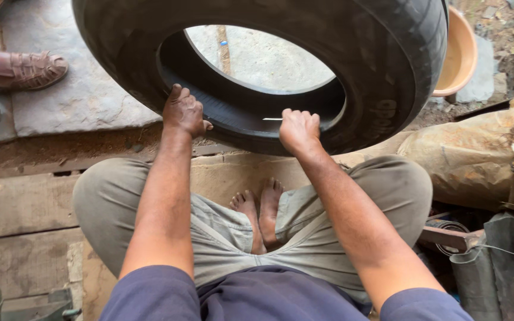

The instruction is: The person sits cross-legged on the ground and uses a small metal tool to scrape and clean the inner sidewall of a car tire. They repeatedly scrape the rubber surface, occasionally lifting the tire to inspect the work area.

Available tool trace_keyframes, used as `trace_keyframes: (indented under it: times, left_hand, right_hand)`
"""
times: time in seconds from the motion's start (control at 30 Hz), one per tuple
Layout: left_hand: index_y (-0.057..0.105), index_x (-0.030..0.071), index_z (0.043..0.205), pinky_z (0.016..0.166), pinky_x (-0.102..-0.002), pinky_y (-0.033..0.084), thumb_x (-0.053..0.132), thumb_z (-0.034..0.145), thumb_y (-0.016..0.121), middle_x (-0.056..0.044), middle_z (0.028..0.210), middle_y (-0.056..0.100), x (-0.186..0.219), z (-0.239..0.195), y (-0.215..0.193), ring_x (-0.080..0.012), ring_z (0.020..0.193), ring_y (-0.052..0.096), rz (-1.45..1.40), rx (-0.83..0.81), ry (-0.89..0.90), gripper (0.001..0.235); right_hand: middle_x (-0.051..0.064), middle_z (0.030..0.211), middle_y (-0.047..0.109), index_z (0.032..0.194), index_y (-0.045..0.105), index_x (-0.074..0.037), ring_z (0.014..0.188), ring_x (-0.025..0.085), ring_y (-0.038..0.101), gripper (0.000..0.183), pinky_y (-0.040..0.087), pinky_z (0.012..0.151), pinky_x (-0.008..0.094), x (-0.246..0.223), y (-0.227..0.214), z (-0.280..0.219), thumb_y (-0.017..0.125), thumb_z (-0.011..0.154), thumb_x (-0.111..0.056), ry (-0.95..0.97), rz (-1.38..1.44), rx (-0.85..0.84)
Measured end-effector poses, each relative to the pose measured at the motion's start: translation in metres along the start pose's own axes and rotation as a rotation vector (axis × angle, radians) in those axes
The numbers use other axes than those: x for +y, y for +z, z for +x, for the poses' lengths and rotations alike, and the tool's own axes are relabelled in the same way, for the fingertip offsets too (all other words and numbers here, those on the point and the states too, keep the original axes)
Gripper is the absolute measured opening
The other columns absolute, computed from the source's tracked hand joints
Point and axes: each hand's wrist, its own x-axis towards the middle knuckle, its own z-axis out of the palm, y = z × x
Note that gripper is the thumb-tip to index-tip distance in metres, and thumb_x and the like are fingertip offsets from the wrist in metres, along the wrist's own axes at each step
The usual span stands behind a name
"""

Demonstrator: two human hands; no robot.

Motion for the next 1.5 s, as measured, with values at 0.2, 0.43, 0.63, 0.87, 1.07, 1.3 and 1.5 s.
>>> trace_keyframes:
  times: [0.2, 0.43, 0.63, 0.87, 1.07, 1.3, 1.5]
  left_hand:
    - [0.08, 0.013, 0.11, 0.12, -0.043, 0.015, 0.086, 0.083, 0.058, -0.003, 0.112, 0.073, 0.007, -0.016, 0.02, -0.0207, 0.116, 0.057, -0.097, -0.08, -0.1, 0.08]
    - [0.08, 0.014, 0.105, 0.116, -0.046, 0.018, 0.087, 0.079, 0.056, -0.006, 0.11, 0.073, 0.019, -0.021, 0.025, -0.0214, 0.115, 0.058, -0.228, -0.085, -0.17, 0.081]
    - [0.082, 0.016, 0.094, 0.1, -0.039, 0.034, 0.086, 0.085, 0.052, -0.006, 0.095, 0.077, 0.028, -0.021, 0.019, -0.0204, 0.096, 0.069, -0.319, -0.064, -0.155, 0.077]
    - [0.081, 0.016, 0.096, 0.096, -0.04, 0.034, 0.082, 0.088, 0.05, -0.008, 0.098, 0.077, 0.032, -0.018, 0.027, -0.0225, 0.098, 0.068, -0.38, -0.097, -0.206, 0.073]
    - [0.081, 0.016, 0.099, 0.098, -0.041, 0.034, 0.081, 0.088, 0.051, -0.008, 0.101, 0.077, 0.03, -0.021, 0.039, -0.0233, 0.099, 0.068, -0.444, -0.11, -0.231, 0.073]
    - [0.08, 0.016, 0.099, 0.091, -0.04, 0.038, 0.081, 0.091, 0.046, -0.007, 0.1, 0.077, 0.034, -0.025, 0.041, -0.0222, 0.096, 0.069, -0.472, -0.135, -0.225, 0.074]
    - [0.081, 0.015, 0.094, 0.089, -0.038, 0.039, 0.08, 0.09, 0.048, -0.007, 0.095, 0.077, 0.044, -0.02, 0.035, -0.0223, 0.093, 0.07, -0.525, -0.088, -0.254, 0.073]
  right_hand:
    - [0.013, 0.082, 0.068, 0.091, 0.063, -0.009, 0.071, 0.027, 0.067, 0.009, 0.049, 0.063, 0.045, 0.0, 0.003, 0.008, 0.054, 0.09, -0.009, -0.085, -0.086, 0.151]
    - [0.011, 0.079, 0.067, 0.094, 0.063, -0.009, 0.063, 0.022, 0.061, 0.017, 0.049, 0.065, 0.041, 0.006, -0.028, 0.055, 0.047, 0.096, -0.003, -0.165, -0.127, -0.007]
    - [0.008, 0.081, 0.072, 0.097, 0.067, -0.012, 0.07, 0.022, 0.066, 0.018, 0.047, 0.081, 0.041, 0.003, -0.051, 0.08, 0.049, 0.098, -0.007, -0.209, -0.222, -0.232]
    - [0.006, 0.082, 0.072, 0.142, 0.051, -0.025, 0.069, 0.02, 0.07, 0.049, 0.051, 0.068, 0.039, -0.032, -0.026, 0.081, 0.049, 0.099, -0.004, -0.193, -0.207, -0.308]
    - [0.004, 0.09, 0.072, 0.111, 0.075, -0.021, 0.078, 0.018, 0.068, 0.024, 0.052, 0.07, 0.036, -0.049, -0.016, 0.073, 0.055, 0.099, -0.014, -0.348, -0.188, -0.354]
    - [0.006, 0.098, 0.071, 0.098, 0.074, -0.011, 0.095, 0.02, 0.063, 0.063, 0.04, 0.093, 0.04, -0.082, -0.028, 0.055, 0.057, 0.093, -0.071, -0.46, -0.172, -0.418]
    - [0.001, 0.094, 0.073, 0.096, 0.077, -0.018, 0.094, 0.016, 0.065, 0.06, 0.036, 0.096, 0.038, -0.068, -0.017, 0.07, 0.054, 0.09, -0.073, -0.418, -0.151, -0.347]
